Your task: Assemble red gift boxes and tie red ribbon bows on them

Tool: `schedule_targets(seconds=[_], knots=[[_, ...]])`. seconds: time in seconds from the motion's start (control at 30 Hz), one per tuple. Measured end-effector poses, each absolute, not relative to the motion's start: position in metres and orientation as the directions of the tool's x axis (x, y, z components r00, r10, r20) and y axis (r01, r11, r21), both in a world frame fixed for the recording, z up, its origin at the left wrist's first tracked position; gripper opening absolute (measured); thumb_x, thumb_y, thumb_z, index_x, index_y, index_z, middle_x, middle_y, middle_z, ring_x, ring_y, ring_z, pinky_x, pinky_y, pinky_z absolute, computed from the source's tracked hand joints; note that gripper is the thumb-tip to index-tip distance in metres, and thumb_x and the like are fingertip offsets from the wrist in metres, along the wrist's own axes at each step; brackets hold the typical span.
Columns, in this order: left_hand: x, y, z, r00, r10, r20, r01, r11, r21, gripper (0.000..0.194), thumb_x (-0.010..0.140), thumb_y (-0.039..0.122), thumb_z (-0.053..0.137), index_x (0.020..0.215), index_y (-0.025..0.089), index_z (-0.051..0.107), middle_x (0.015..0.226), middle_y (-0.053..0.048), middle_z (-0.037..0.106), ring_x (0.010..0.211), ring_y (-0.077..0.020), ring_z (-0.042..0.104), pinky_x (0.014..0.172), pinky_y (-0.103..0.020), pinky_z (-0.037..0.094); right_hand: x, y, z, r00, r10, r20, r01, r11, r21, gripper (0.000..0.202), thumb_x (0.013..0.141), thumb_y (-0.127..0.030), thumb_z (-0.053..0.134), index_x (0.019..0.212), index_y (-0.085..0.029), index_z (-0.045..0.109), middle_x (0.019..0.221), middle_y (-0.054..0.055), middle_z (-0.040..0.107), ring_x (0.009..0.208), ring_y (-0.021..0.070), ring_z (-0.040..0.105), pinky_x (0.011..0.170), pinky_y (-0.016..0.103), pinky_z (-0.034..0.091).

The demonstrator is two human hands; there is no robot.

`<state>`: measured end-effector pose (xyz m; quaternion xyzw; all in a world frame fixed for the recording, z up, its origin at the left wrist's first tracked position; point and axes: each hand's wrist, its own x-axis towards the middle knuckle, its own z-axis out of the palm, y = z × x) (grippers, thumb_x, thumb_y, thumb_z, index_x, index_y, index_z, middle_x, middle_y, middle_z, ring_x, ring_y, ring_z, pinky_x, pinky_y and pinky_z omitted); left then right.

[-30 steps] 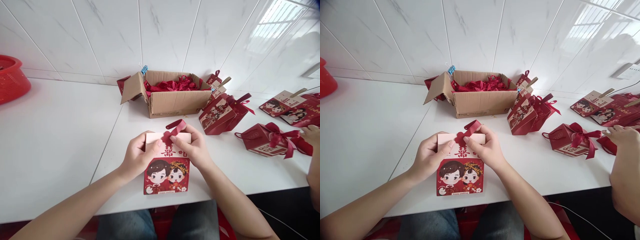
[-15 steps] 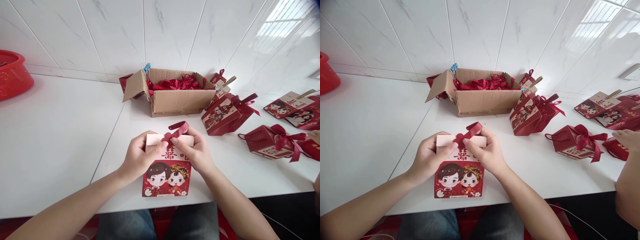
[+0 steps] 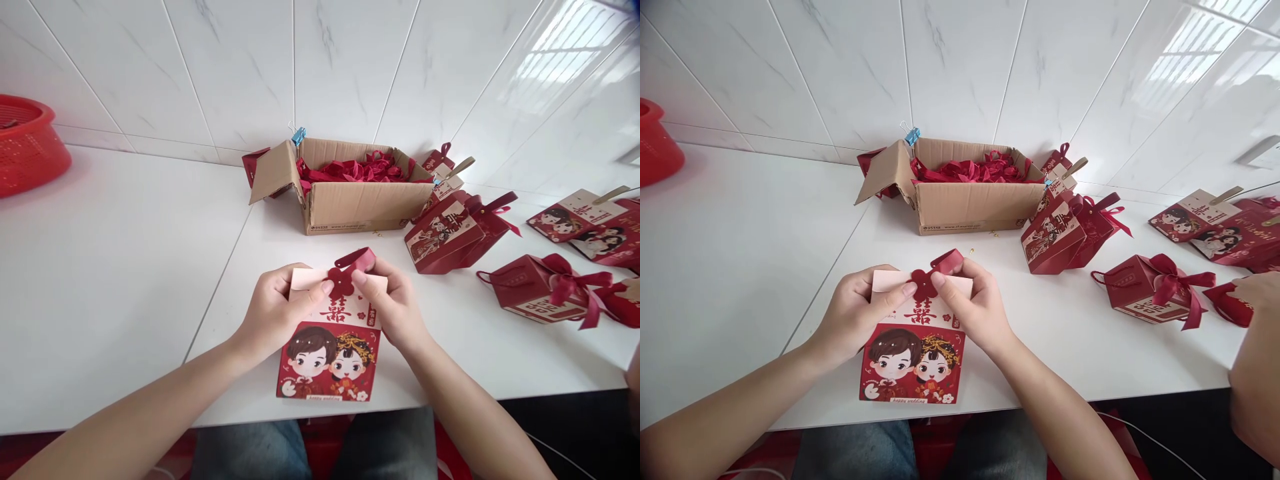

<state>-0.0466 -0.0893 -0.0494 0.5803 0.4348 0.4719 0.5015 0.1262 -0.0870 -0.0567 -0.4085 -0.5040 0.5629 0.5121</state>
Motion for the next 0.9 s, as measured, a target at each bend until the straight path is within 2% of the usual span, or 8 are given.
schedule_targets(seconds=[0.1, 0.2, 0.3, 0.4, 0.6, 0.8, 0.9], knots=[[-0.0474, -0.0898, -0.0484, 0.175, 0.978, 0.110, 0.032, -0.118, 0.993, 0.028, 0.080, 0.030, 0.068, 0.061, 0.016, 0.052, 0.056, 0.005, 0.048, 0.051, -0.0061, 0.044, 0.047, -0.019, 0.036, 0.1283, -0.0826, -0.0594, -0.027, 0.999, 0.026, -0.217, 0.019, -0.976, 0.032, 0.075, -0.044, 0.073, 0.085, -0.023, 0.050, 0.085, -0.002, 0.063, 0.067, 0.0108, 0.061, 0.059, 0.023, 0.051], [-0.0475, -0.0905, -0.0479, 0.173, 0.978, 0.115, 0.039, -0.124, 0.992, 0.028, 0.080, 0.029, 0.068, 0.061, 0.016, 0.052, 0.056, 0.005, 0.048, 0.051, -0.0061, 0.044, 0.047, -0.018, 0.036, 0.1320, -0.0808, -0.0595, -0.098, 0.995, -0.005, -0.220, -0.026, -0.975, 0.032, 0.077, -0.044, 0.072, 0.095, -0.023, 0.056, 0.096, 0.001, 0.066, 0.078, 0.0140, 0.065, 0.066, 0.025, 0.054], [-0.0474, -0.0908, -0.0477, 0.171, 0.978, 0.116, 0.037, -0.124, 0.992, 0.028, 0.080, 0.030, 0.068, 0.061, 0.016, 0.053, 0.056, 0.005, 0.049, 0.051, -0.0065, 0.045, 0.047, -0.019, 0.036, 0.1347, -0.0834, -0.0562, -0.250, 0.967, -0.040, -0.201, -0.093, -0.975, 0.025, 0.083, -0.045, 0.065, 0.088, -0.020, 0.064, 0.082, 0.002, 0.068, 0.073, 0.0152, 0.066, 0.067, 0.027, 0.053], [-0.0478, -0.0906, -0.0476, 0.170, 0.980, 0.107, 0.034, -0.114, 0.993, 0.028, 0.080, 0.031, 0.068, 0.061, 0.016, 0.053, 0.057, 0.005, 0.049, 0.052, -0.0069, 0.045, 0.047, -0.019, 0.037, 0.1350, -0.0866, -0.0532, -0.304, 0.952, -0.037, -0.248, -0.116, -0.962, 0.021, 0.083, -0.041, 0.066, 0.080, -0.021, 0.064, 0.072, 0.000, 0.067, 0.065, 0.0133, 0.064, 0.062, 0.024, 0.051], [-0.0482, -0.0928, -0.0475, 0.161, 0.980, 0.120, 0.067, -0.132, 0.989, 0.028, 0.080, 0.032, 0.068, 0.063, 0.016, 0.053, 0.058, 0.004, 0.051, 0.053, -0.0079, 0.047, 0.048, -0.019, 0.038, 0.1342, -0.0873, -0.0532, -0.309, 0.951, -0.032, -0.283, -0.124, -0.951, 0.019, 0.083, -0.038, 0.067, 0.076, -0.021, 0.065, 0.070, -0.001, 0.068, 0.060, 0.0111, 0.063, 0.060, 0.022, 0.050], [-0.0473, -0.0933, -0.0476, 0.109, 0.991, 0.073, 0.053, -0.079, 0.995, 0.022, 0.075, 0.035, 0.072, 0.081, 0.017, 0.061, 0.069, 0.002, 0.061, 0.061, -0.0106, 0.055, 0.054, -0.020, 0.045, 0.1342, -0.0874, -0.0551, -0.291, 0.955, -0.052, -0.301, -0.143, -0.943, 0.016, 0.082, -0.037, 0.069, 0.081, -0.021, 0.067, 0.071, -0.001, 0.069, 0.061, 0.0115, 0.065, 0.063, 0.023, 0.052], [-0.0475, -0.0918, -0.0484, 0.135, 0.989, 0.055, 0.052, -0.062, 0.997, 0.023, 0.076, 0.036, 0.072, 0.080, 0.016, 0.064, 0.071, -0.001, 0.062, 0.064, -0.0119, 0.057, 0.056, -0.021, 0.047, 0.1337, -0.0863, -0.0563, -0.279, 0.958, -0.069, -0.310, -0.158, -0.938, 0.015, 0.080, -0.037, 0.070, 0.082, -0.022, 0.067, 0.073, -0.001, 0.070, 0.062, 0.0126, 0.065, 0.064, 0.025, 0.053]])
